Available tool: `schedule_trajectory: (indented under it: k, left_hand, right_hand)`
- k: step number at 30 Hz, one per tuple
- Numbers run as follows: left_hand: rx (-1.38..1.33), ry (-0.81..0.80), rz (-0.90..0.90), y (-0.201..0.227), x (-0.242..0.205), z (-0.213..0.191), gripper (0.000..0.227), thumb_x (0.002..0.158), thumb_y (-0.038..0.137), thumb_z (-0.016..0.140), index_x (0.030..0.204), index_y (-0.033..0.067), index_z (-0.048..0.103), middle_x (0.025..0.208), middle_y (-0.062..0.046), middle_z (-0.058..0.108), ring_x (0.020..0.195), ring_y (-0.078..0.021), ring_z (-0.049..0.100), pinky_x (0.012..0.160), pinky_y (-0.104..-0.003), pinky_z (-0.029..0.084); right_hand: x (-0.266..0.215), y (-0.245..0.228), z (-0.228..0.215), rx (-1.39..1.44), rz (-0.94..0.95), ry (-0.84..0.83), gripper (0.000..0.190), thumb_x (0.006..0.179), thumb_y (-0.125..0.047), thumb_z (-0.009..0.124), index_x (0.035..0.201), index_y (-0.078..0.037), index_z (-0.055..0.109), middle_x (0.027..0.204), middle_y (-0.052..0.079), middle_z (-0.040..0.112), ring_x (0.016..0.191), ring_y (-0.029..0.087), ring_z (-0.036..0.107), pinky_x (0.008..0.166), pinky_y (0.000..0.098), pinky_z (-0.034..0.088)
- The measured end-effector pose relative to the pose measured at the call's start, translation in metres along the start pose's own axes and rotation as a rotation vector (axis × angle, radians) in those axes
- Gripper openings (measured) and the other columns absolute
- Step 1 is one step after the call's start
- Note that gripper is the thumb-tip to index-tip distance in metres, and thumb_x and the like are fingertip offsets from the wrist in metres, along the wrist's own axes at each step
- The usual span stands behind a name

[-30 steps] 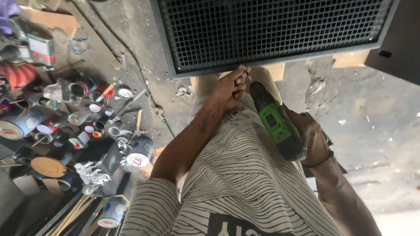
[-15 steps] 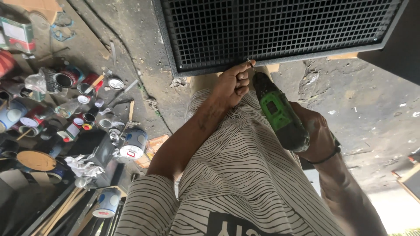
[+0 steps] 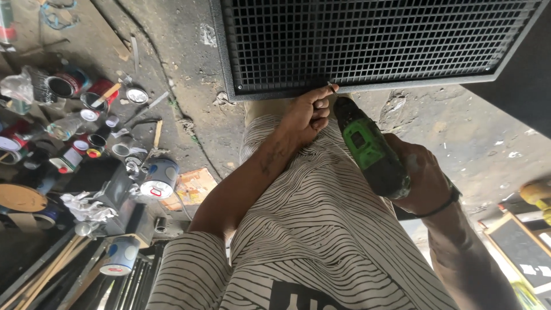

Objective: Attaching a metal protective grille to a large speaker cabinet using a power drill and screws.

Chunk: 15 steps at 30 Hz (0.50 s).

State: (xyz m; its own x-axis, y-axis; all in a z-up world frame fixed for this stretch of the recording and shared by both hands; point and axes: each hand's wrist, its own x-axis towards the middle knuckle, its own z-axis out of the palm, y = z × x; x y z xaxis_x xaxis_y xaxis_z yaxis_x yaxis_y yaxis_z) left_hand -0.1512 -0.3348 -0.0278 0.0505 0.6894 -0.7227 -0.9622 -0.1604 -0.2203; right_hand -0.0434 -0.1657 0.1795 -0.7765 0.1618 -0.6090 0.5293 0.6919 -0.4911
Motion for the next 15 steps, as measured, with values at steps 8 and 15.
schedule_trajectory:
  k: [8,15]
  left_hand:
    - [-0.014,0.054,-0.003,0.000,0.001,0.003,0.050,0.101,0.017,0.054,0.145,-0.0041,0.045,0.073,0.007,0.037,0.054,-0.0053,0.038,0.039,-0.023,0.030]
    - [0.048,0.127,-0.029,0.005,-0.005,0.017,0.041,0.100,0.017,0.058,0.137,-0.0011,0.052,0.070,0.008,0.037,0.051,-0.0037,0.037,0.039,-0.022,0.028]
  right_hand:
    - [0.002,0.003,-0.005,-0.023,-0.076,-0.019,0.043,0.085,-0.036,0.062,0.117,-0.006,0.059,0.067,0.018,0.060,0.059,0.044,0.067,0.055,0.0533,0.057]
    - [-0.004,0.011,-0.003,-0.177,-0.079,-0.018,0.062,0.079,-0.029,0.074,0.132,-0.003,0.056,0.080,0.019,0.065,0.072,0.039,0.066,0.066,0.0510,0.057]
